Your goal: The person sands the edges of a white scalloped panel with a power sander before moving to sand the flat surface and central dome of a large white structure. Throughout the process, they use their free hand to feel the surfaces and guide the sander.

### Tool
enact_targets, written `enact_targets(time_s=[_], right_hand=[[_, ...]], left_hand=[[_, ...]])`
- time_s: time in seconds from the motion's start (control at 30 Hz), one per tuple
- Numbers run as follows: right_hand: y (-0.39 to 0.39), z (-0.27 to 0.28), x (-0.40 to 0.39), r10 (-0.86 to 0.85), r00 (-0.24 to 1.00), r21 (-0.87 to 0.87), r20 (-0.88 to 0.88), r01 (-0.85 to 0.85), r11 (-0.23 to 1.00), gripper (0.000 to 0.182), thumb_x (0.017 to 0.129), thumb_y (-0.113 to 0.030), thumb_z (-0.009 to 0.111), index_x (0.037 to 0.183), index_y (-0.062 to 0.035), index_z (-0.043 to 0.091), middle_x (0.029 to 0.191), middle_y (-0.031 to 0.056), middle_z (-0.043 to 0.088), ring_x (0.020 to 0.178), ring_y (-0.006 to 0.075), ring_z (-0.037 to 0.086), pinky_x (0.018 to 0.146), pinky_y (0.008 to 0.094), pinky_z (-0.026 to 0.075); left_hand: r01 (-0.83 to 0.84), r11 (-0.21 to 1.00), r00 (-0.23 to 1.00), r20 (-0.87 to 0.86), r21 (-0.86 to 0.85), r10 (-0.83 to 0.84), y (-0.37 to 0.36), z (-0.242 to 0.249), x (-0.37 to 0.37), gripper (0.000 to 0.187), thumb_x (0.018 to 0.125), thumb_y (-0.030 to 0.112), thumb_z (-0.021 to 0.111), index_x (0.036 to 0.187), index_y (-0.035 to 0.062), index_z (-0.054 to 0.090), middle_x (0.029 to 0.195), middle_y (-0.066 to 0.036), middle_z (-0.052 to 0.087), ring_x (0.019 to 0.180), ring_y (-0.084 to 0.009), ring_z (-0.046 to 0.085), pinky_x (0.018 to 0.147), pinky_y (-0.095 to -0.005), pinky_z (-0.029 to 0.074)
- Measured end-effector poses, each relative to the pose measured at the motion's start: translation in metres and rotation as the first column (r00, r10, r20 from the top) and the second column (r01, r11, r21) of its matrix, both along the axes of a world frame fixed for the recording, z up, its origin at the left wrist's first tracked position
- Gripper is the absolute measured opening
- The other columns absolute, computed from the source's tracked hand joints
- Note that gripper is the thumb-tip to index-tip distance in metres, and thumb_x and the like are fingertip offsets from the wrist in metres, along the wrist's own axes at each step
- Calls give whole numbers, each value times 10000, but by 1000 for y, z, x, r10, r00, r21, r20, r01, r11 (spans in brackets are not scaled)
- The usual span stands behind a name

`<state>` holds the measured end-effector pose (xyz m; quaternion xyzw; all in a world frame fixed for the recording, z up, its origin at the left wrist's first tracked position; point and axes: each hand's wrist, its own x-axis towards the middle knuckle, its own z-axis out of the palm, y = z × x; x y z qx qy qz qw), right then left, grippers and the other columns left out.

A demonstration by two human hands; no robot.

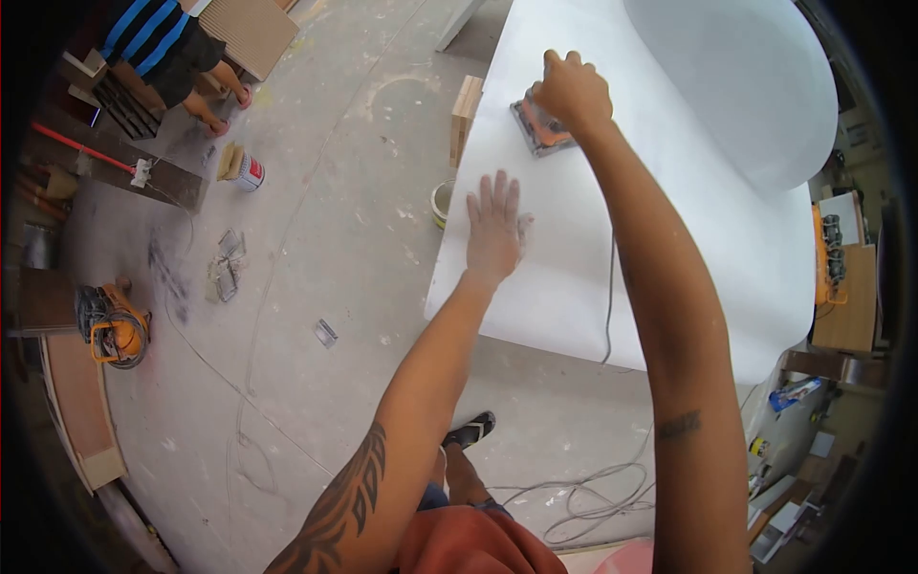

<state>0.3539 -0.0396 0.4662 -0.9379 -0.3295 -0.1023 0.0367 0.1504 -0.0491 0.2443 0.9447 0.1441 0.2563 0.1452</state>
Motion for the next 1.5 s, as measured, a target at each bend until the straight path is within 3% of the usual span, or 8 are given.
enact_targets(time_s=[0.37,0.53,0.77,0.87,1.03,1.27,1.43,1.5], right_hand=[[57,-3,16,25,1000,0,-4,-25,1000,321,877,-254,675,1167,-142,755,1202,189,677,1088,399,686,853,485,608],[37,4,-54,96,994,4,-60,-96,995,261,884,-244,696,1114,-134,751,1149,184,670,1051,398,684,827,490,617],[48,4,-35,57,998,-34,-38,-58,998,258,909,-255,715,1142,-145,736,1134,167,681,1020,376,697,797,473,622],[59,0,-23,128,992,32,-22,-127,991,290,882,-205,682,1154,-127,748,1125,179,669,1033,398,682,769,484,616],[37,3,-79,271,962,58,-7,-270,961,291,844,-162,740,1134,-149,745,1119,155,658,1045,365,670,757,486,613],[-9,-12,-118,467,883,78,54,-470,879,230,831,-154,767,1059,-153,739,1073,146,645,1006,333,665,679,451,586],[9,-6,-73,143,987,194,67,-154,969,211,881,-180,703,1084,-148,749,1102,157,661,1028,365,661,733,463,594],[12,-10,-36,30,999,170,31,-35,985,217,889,-188,687,1094,-152,751,1106,160,661,1041,373,657,750,469,597]], left_hand=[[66,982,998,-11,-177,-69,6,16,-14,796,1073,376,557,1704,64,185,1783,-191,120,1642,-441,72,1297,-652,116],[472,845,815,-240,-251,-527,24,3,-86,749,965,193,653,1646,73,366,1770,-154,208,1641,-364,167,1322,-558,168],[-88,734,996,-44,-674,79,28,-22,-159,356,963,-22,591,1308,18,669,1406,-184,637,1339,-382,591,1167,-451,451],[76,529,923,260,-845,283,61,8,-114,265,989,-32,578,1229,-5,685,1257,-180,671,1207,-335,648,1090,-403,492],[17,650,836,367,-760,407,98,58,-62,189,1050,-8,535,1171,-12,681,1145,-150,659,1089,-256,650,1007,-373,510],[92,597,834,390,-797,391,119,93,-15,204,1093,58,526,1236,8,663,1114,-86,659,1091,-180,645,1005,-327,502],[35,638,941,241,-769,239,146,121,24,236,1091,114,549,1224,-3,704,1112,-105,747,1044,-174,695,970,-327,527],[118,712,932,324,-692,160,149,143,59,286,1064,136,534,1256,6,700,1147,-209,765,1068,-353,729,962,-408,544]])
